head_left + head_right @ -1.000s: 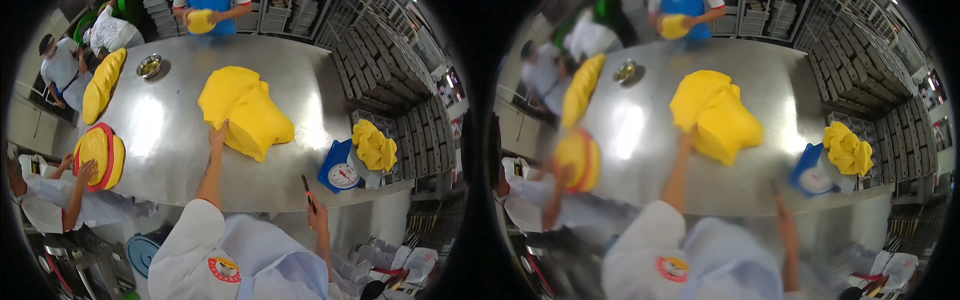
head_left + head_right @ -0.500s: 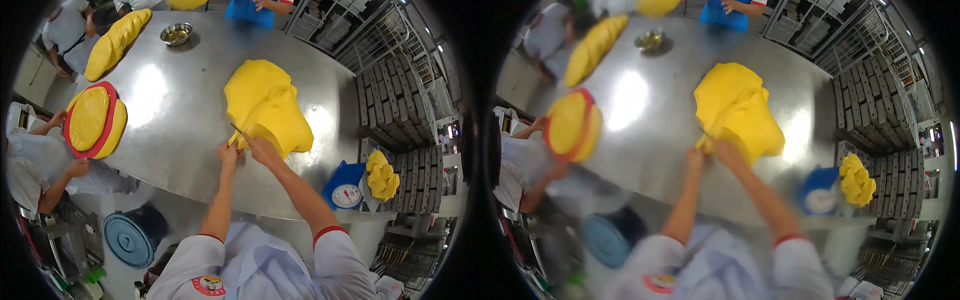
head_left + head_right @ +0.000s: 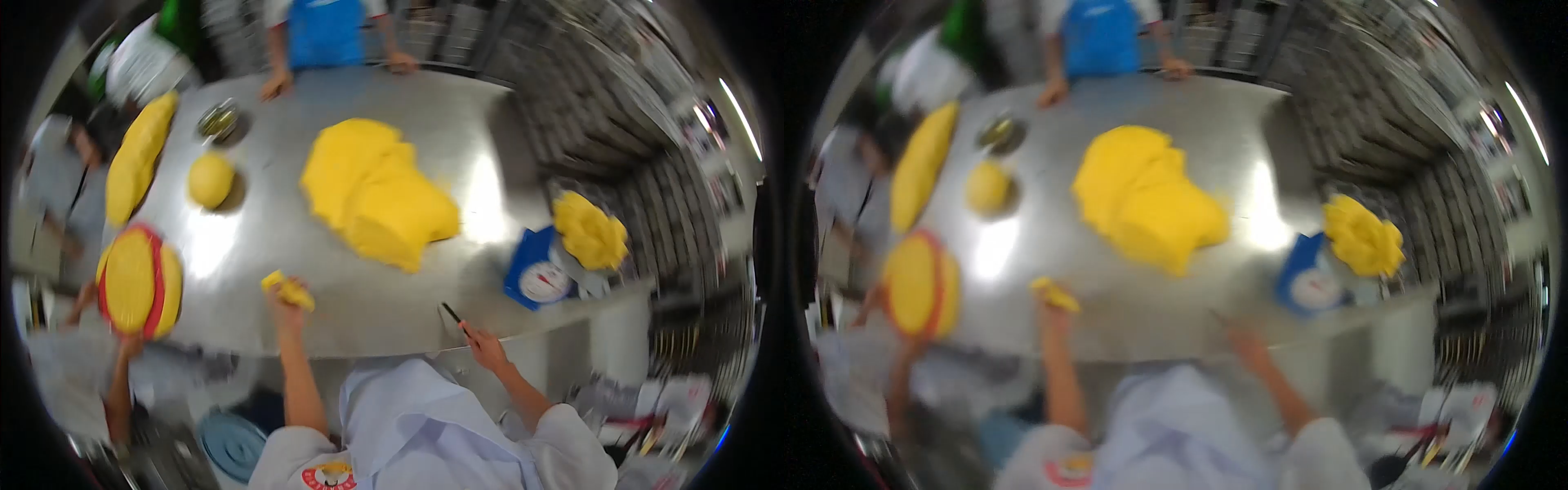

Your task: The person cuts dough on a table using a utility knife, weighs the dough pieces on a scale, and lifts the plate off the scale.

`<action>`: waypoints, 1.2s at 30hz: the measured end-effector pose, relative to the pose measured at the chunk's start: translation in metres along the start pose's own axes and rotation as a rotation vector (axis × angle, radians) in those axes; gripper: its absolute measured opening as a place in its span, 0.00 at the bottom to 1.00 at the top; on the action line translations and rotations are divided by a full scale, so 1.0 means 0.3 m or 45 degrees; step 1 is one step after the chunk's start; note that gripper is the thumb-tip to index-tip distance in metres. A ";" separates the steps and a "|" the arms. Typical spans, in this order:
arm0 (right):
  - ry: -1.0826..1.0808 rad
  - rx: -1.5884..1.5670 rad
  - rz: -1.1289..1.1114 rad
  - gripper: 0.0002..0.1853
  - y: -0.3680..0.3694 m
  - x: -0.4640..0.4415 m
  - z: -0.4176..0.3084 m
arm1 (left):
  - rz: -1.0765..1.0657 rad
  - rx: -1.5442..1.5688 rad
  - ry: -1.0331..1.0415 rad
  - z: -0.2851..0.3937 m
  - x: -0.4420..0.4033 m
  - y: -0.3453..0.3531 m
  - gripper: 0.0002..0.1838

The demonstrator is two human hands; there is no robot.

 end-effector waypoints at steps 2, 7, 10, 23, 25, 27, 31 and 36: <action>0.270 -0.144 0.211 0.31 -0.048 0.276 0.096 | -0.189 -0.412 0.120 0.061 -0.092 0.249 0.21; 0.621 -0.296 0.785 0.31 -0.117 0.600 0.245 | -1.095 -0.306 -0.087 0.212 0.236 1.633 0.22; 0.707 -0.335 1.068 0.30 -0.095 0.720 0.302 | -1.526 -0.768 0.823 0.335 0.761 2.251 0.25; 1.524 -0.405 1.314 0.28 0.326 1.334 0.392 | -1.020 -1.284 1.560 0.063 1.096 2.839 0.31; 1.499 -0.289 1.333 0.28 0.342 1.370 0.415 | -1.138 -1.367 1.270 0.057 1.098 2.825 0.33; 1.515 -0.241 1.344 0.28 0.405 1.414 0.461 | -1.170 -1.184 1.303 0.061 1.105 2.818 0.35; 1.490 -0.222 1.364 0.27 0.384 1.419 0.518 | -1.234 -1.047 1.268 0.106 1.077 2.819 0.37; 1.572 -0.370 1.389 0.28 0.434 1.436 0.530 | -1.261 -0.856 1.416 0.174 1.069 2.807 0.36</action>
Point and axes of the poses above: each hand's wrist, its own x-axis away from the middle knuckle, its own y-axis out of the palm, z = x × y, the point moved 10 cm from there along -x, towards the middle knuckle, and after that the axes turned 5 degrees about -y, right-handed, at the moved point
